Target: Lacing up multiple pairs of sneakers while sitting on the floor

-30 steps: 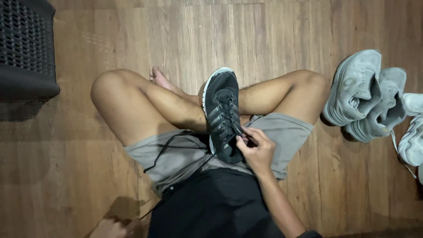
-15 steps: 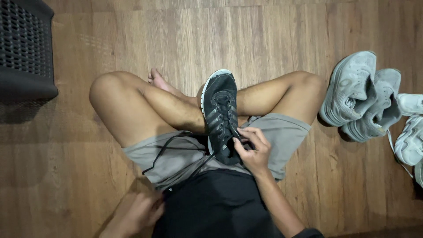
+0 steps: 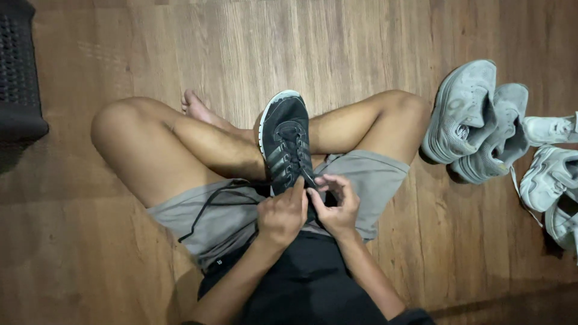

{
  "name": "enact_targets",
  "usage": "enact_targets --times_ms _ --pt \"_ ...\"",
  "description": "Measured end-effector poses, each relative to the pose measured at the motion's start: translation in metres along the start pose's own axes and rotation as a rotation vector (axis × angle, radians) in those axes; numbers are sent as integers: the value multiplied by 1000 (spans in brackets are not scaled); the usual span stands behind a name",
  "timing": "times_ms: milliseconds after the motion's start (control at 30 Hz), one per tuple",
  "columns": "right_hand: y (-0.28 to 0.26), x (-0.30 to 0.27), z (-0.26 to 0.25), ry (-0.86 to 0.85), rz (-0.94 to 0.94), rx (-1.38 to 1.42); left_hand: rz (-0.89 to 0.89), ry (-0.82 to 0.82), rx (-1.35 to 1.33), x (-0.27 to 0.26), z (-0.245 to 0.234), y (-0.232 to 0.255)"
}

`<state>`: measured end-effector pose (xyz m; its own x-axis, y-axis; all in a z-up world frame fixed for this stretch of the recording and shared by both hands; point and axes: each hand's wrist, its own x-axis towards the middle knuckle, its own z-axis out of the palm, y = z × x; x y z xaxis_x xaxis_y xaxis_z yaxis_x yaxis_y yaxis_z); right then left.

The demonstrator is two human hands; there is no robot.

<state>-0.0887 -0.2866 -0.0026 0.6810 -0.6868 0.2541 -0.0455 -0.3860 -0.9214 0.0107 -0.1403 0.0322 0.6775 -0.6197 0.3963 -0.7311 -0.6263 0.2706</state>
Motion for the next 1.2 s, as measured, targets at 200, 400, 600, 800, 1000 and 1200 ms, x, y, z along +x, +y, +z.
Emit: enact_targets --times_ms 200,400,600,800,1000,1200 --pt "-27 22 -1 -63 -129 -178 15 -4 -57 6 11 -6" --pt "-29 18 2 -19 -113 -173 208 -75 -103 9 -1 -25" --pt "-27 13 6 41 -184 -194 337 -143 -218 5 4 -39" --pt "-28 15 4 39 -196 -173 398 -172 -248 -1 7 -42" --pt "-33 18 4 52 -164 -196 356 -193 -205 -1 7 -44" --pt "-20 16 1 4 -249 -201 128 -273 -426 -20 -27 -43"
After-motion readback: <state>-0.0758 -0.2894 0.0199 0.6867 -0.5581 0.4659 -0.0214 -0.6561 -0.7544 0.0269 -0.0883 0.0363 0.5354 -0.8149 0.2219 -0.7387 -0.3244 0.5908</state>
